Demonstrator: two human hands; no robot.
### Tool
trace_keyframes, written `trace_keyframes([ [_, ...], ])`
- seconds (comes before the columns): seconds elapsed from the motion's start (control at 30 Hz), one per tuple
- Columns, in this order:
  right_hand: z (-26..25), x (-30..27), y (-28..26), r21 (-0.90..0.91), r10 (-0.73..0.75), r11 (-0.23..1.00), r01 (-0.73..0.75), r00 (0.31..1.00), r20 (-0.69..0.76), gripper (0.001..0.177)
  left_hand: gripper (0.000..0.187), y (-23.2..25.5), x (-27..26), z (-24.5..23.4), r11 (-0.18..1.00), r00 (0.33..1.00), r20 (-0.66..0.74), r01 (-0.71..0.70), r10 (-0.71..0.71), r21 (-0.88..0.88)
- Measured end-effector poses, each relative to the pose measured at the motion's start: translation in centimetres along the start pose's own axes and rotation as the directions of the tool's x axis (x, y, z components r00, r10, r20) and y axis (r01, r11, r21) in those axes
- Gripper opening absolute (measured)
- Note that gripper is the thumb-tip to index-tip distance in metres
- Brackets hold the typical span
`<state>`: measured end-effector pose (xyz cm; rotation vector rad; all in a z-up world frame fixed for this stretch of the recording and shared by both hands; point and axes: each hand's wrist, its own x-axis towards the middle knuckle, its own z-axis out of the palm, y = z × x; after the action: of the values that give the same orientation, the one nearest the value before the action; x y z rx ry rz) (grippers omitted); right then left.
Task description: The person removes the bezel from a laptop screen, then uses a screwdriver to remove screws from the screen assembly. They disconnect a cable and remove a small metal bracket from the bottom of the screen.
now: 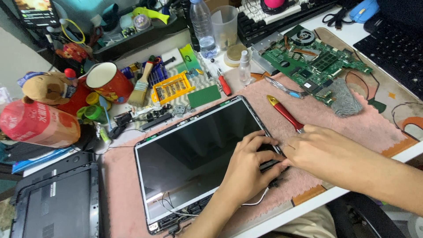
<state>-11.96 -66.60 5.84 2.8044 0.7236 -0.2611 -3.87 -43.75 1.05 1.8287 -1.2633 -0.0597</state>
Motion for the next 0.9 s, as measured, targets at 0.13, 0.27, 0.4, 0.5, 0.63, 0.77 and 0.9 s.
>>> trace_keyframes([
  [0.13, -0.7, -0.6, -0.1, 0.048, 0.027, 0.999, -0.022, 0.995, -0.099, 0.014, 0.013, 0.0, 0.5, 1.1, 0.997, 0.998, -0.065, -0.015, 0.02, 0.076],
  [0.27, -0.7, -1.5, 0.1, 0.05, 0.053, 0.998, -0.047, 0.99, -0.129, 0.027, 0.018, 0.3, 0.9, 0.9, 0.995, 0.998, -0.055, -0.031, 0.036, 0.095],
  [0.4, -1.1, -2.9, 0.9, 0.108, 0.098, 0.992, -0.071, 0.956, -0.275, 0.038, 0.014, -0.2, 0.8, 0.8, 0.995, 0.999, 0.008, -0.043, 0.042, 0.088],
  [0.5, -2.9, -4.1, 0.9, 0.122, 0.119, 0.989, -0.079, 0.921, -0.372, 0.04, 0.012, 0.2, 1.0, -0.4, 1.0, 0.999, 0.037, 0.008, -0.007, -0.029],
  [0.63, -3.3, -5.2, 0.9, 0.144, 0.168, 0.982, -0.118, 0.898, -0.406, 0.043, 0.009, 0.9, 1.3, -2.1, 0.939, 0.982, -0.032, 0.166, -0.184, -0.3],
  [0.77, -2.0, -5.1, 0.8, 0.172, 0.183, 0.977, -0.126, 0.91, -0.372, 0.033, 0.008, 0.4, 0.6, -2.3, 0.949, 0.98, 0.05, 0.197, -0.19, -0.245],
  [0.9, -1.4, -5.0, 0.9, 0.186, 0.173, 0.976, -0.113, 0.921, -0.35, 0.031, 0.018, 0.2, 0.4, -1.6, 0.998, 0.984, 0.176, -0.031, 0.04, -0.056],
])
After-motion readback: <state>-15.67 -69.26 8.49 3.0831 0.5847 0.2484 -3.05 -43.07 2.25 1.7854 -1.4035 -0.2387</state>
